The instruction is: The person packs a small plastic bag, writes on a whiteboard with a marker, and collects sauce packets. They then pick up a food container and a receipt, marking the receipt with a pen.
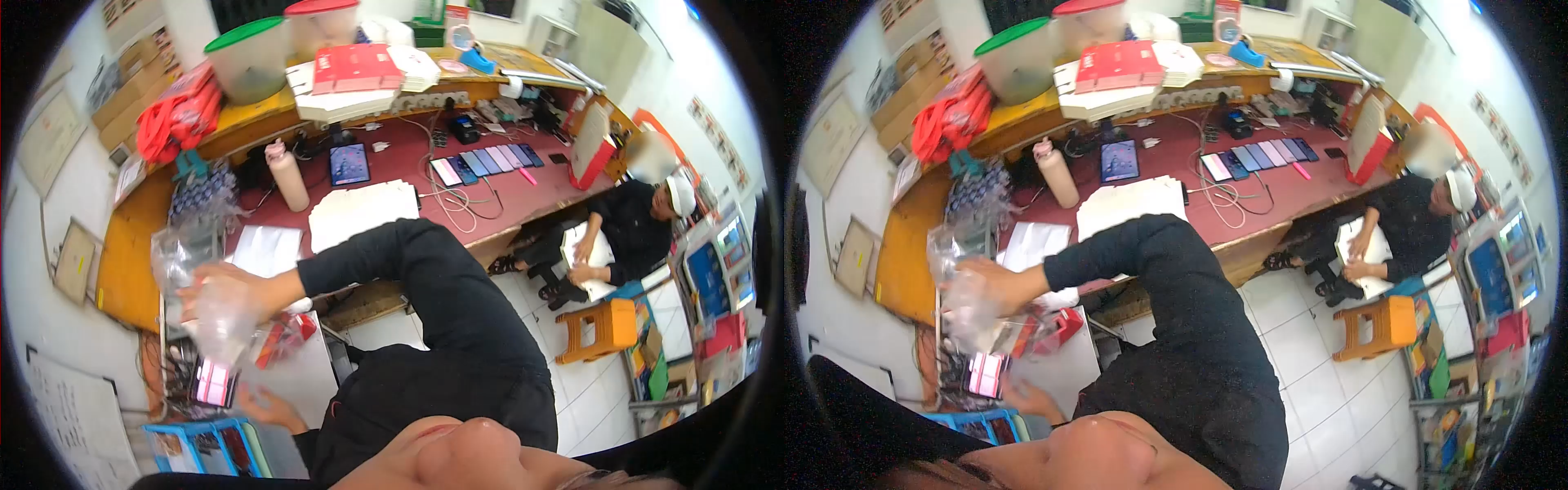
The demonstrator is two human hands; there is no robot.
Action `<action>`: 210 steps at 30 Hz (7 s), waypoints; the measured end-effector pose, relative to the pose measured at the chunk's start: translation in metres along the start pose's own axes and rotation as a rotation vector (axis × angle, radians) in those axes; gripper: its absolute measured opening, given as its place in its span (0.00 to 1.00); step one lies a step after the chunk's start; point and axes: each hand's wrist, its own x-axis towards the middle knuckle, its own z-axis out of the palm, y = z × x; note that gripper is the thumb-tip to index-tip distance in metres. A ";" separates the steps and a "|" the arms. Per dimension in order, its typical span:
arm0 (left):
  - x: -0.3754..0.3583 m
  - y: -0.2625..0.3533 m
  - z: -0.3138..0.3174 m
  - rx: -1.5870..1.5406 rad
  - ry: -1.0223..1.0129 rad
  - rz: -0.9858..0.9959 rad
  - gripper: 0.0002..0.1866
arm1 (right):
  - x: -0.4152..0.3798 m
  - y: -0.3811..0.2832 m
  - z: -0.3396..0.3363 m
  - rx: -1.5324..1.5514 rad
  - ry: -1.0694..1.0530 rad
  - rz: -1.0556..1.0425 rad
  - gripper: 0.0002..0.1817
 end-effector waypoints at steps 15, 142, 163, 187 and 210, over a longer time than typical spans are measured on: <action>-0.003 0.007 -0.067 0.040 -0.319 -0.329 0.17 | -0.104 -0.072 0.249 0.708 -0.015 0.457 0.20; -0.099 -0.046 -0.047 0.514 -0.405 -0.258 0.15 | -0.153 -0.066 0.230 0.898 -0.322 0.733 0.14; -0.048 -0.065 -0.055 0.065 -0.537 -0.696 0.08 | -0.186 -0.091 0.235 0.819 -0.329 0.825 0.21; -0.107 -0.073 -0.044 -0.758 -0.015 -1.234 0.15 | -0.179 -0.085 0.246 0.721 -0.523 0.713 0.12; -0.108 -0.066 -0.043 -0.718 0.001 -1.233 0.22 | -0.169 -0.073 0.249 0.833 -0.740 0.645 0.12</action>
